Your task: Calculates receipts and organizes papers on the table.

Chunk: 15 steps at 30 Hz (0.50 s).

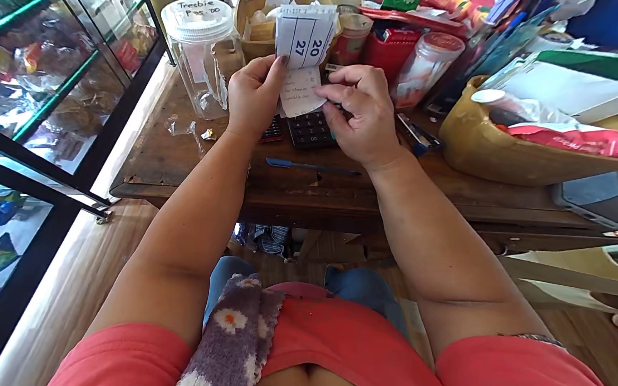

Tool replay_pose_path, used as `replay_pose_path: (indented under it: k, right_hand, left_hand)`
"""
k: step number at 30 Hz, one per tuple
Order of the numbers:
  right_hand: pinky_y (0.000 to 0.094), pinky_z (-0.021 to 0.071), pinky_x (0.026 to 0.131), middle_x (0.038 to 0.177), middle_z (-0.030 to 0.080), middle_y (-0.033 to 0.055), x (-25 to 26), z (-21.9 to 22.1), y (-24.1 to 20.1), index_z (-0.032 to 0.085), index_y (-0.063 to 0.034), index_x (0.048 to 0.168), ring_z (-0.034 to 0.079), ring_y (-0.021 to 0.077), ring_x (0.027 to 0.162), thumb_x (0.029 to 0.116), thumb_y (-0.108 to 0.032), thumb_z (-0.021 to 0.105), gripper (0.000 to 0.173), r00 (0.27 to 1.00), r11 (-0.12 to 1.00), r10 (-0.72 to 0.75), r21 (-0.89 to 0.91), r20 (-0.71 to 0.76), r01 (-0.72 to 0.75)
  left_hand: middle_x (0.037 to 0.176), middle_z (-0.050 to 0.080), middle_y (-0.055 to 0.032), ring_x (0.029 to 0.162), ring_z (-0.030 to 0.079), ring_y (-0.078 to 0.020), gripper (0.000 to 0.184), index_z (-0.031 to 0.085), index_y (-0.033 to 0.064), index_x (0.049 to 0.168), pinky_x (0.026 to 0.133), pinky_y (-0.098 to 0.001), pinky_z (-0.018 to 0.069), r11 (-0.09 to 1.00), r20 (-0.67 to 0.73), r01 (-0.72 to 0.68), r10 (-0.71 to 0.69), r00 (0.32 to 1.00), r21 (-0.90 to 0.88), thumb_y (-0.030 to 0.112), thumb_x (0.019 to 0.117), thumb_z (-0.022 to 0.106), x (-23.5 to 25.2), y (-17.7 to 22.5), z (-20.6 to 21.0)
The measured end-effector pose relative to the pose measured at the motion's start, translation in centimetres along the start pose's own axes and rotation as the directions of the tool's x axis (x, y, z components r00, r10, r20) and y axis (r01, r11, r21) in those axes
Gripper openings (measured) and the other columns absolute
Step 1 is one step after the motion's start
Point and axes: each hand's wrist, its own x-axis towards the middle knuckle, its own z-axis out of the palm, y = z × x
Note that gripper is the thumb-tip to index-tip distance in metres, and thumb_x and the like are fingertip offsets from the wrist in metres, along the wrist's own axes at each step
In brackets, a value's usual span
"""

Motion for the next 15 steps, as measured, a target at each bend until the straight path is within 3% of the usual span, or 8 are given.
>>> replay_pose_path:
  k: [7, 9, 12, 15]
  right_hand:
    - [0.0362, 0.0481, 0.099, 0.107, 0.071, 0.0181, 0.2, 0.1, -0.2, 0.075, -0.0010, 0.100, 0.064, 0.0284, 0.112, 0.0983, -0.010, 0.064, 0.015, 0.998, 0.996, -0.006, 0.090, -0.066, 0.012]
    - [0.0315, 0.0488, 0.098, 0.107, 0.071, 0.0171, 0.2, -0.1, -0.3, 0.074, 0.0004, 0.098, 0.064, 0.0233, 0.112, 0.0963, -0.008, 0.065, 0.012, 0.996, 0.976, 0.087, 0.201, -0.028, -0.079]
    - [0.0215, 0.0520, 0.093, 0.109, 0.067, 0.0104, 0.4, -0.9, -0.5, 0.072, 0.0002, 0.099, 0.063, 0.0090, 0.107, 0.0958, -0.010, 0.065, 0.012, 0.961, 0.873, 0.236, 0.403, 0.147, -0.276]
    - [0.0207, 0.0536, 0.086, 0.109, 0.067, 0.0021, 0.5, -1.3, -0.3, 0.072, -0.0052, 0.098, 0.063, 0.0041, 0.101, 0.0955, -0.008, 0.063, 0.010, 0.914, 0.739, 0.316, 0.539, 0.255, -0.406]
  left_hand:
    - [0.092, 0.072, 0.0020, 0.081, 0.067, 0.0015, 0.023, 0.075, 0.0049, 0.098, 0.078, -0.0210, 0.0557, 0.997, 0.122, -0.031, 0.022, 0.992, 0.071, 0.017, 0.1036, 0.056, -0.2, 0.1, 0.0]
    - [0.093, 0.072, 0.0016, 0.083, 0.066, 0.0020, 0.024, 0.075, 0.0051, 0.097, 0.079, -0.0205, 0.0544, 0.994, 0.157, -0.061, 0.047, 0.987, 0.087, 0.017, 0.1036, 0.055, -0.3, 0.1, 0.0]
    - [0.095, 0.072, -0.0005, 0.085, 0.065, 0.0010, 0.025, 0.076, 0.0043, 0.097, 0.080, -0.0209, 0.0537, 0.989, 0.182, -0.113, 0.096, 0.979, 0.090, 0.016, 0.1032, 0.055, -0.3, -0.2, 0.0]
    - [0.095, 0.073, -0.0020, 0.087, 0.066, -0.0001, 0.025, 0.076, 0.0036, 0.096, 0.082, -0.0215, 0.0541, 0.985, 0.176, -0.152, 0.135, 0.975, 0.084, 0.015, 0.1030, 0.055, -0.2, -0.4, 0.0]
